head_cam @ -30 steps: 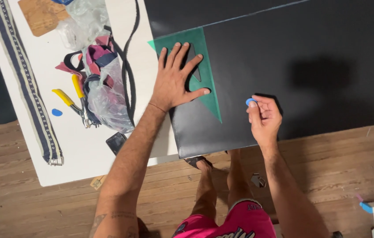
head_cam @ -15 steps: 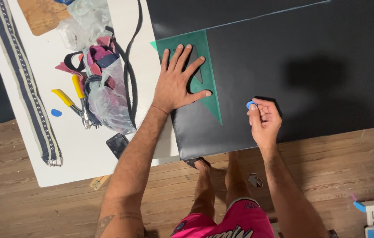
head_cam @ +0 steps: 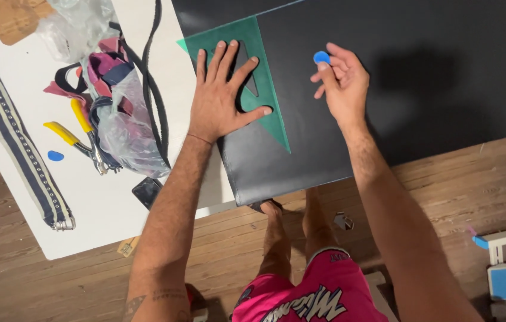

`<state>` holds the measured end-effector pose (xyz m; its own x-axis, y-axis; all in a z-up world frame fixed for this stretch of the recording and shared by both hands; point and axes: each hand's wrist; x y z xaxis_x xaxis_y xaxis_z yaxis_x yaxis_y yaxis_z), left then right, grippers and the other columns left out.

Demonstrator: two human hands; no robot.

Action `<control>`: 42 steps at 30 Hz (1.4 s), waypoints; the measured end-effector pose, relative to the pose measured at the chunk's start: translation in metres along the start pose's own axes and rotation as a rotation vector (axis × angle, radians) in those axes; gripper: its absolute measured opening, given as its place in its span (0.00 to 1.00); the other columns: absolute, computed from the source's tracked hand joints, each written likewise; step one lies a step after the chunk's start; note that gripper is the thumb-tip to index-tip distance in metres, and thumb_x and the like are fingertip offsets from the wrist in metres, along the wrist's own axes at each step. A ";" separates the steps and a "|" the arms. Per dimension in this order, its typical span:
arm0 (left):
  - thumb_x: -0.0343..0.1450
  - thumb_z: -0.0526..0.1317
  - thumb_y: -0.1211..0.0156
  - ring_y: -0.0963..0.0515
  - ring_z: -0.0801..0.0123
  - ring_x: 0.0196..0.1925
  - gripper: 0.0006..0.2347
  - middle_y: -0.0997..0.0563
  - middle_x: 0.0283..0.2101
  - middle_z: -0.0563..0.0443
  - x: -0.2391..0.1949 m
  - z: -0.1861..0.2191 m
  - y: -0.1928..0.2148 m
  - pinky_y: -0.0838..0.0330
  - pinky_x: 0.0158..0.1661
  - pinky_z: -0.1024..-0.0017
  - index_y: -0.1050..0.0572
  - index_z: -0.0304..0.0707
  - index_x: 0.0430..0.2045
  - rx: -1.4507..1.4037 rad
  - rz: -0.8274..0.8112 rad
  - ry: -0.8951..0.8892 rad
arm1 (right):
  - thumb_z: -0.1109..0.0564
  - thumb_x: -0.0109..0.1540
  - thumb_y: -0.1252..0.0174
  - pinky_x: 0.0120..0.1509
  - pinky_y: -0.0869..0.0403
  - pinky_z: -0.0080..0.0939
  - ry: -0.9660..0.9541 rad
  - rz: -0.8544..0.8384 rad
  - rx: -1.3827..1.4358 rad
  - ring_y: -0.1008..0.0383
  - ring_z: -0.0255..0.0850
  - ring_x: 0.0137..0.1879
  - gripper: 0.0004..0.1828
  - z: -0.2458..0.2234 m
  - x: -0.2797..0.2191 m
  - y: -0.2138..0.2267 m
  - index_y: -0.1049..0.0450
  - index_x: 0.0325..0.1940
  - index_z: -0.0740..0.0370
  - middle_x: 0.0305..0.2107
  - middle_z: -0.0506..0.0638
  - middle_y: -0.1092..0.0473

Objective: Marking lines on a large sheet of black leather using a set square and chalk

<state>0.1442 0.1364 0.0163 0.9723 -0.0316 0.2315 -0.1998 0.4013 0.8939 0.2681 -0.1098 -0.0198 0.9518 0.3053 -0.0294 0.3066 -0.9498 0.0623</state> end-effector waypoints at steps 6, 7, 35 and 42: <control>0.70 0.75 0.52 0.47 0.43 0.78 0.39 0.42 0.75 0.36 0.000 -0.002 -0.002 0.59 0.73 0.34 0.32 0.48 0.69 -0.014 0.003 0.002 | 0.59 0.69 0.40 0.29 0.18 0.35 0.048 0.026 -0.004 0.19 0.42 0.38 0.10 -0.015 -0.004 -0.006 0.28 0.52 0.68 0.40 0.60 0.24; 0.70 0.75 0.53 0.46 0.42 0.78 0.39 0.42 0.75 0.36 0.000 -0.002 -0.002 0.59 0.73 0.34 0.32 0.48 0.69 -0.006 0.003 -0.001 | 0.59 0.69 0.40 0.29 0.18 0.35 0.061 0.030 -0.012 0.19 0.41 0.39 0.09 -0.018 -0.005 -0.007 0.27 0.50 0.67 0.40 0.59 0.23; 0.69 0.75 0.50 0.45 0.40 0.77 0.39 0.41 0.74 0.35 -0.004 -0.006 -0.008 0.61 0.72 0.33 0.31 0.46 0.67 -0.052 0.052 0.000 | 0.59 0.69 0.37 0.34 0.32 0.32 0.495 -0.246 -0.407 0.37 0.25 0.28 0.10 0.011 0.114 -0.086 0.17 0.50 0.67 0.23 0.39 0.33; 0.70 0.75 0.49 0.46 0.39 0.78 0.39 0.42 0.74 0.34 -0.003 -0.008 -0.009 0.62 0.72 0.32 0.32 0.46 0.68 -0.042 0.050 -0.021 | 0.63 0.67 0.37 0.34 0.35 0.38 0.582 -0.229 -0.487 0.40 0.30 0.27 0.04 0.018 0.119 -0.086 0.25 0.38 0.62 0.21 0.42 0.37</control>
<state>0.1442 0.1399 0.0051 0.9584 -0.0299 0.2839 -0.2422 0.4410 0.8642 0.3546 0.0074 -0.0467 0.6748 0.6040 0.4240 0.3368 -0.7633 0.5513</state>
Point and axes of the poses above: each hand's wrist, its own x-axis towards the middle knuckle, its own y-axis out of the back of the hand, z = x × y
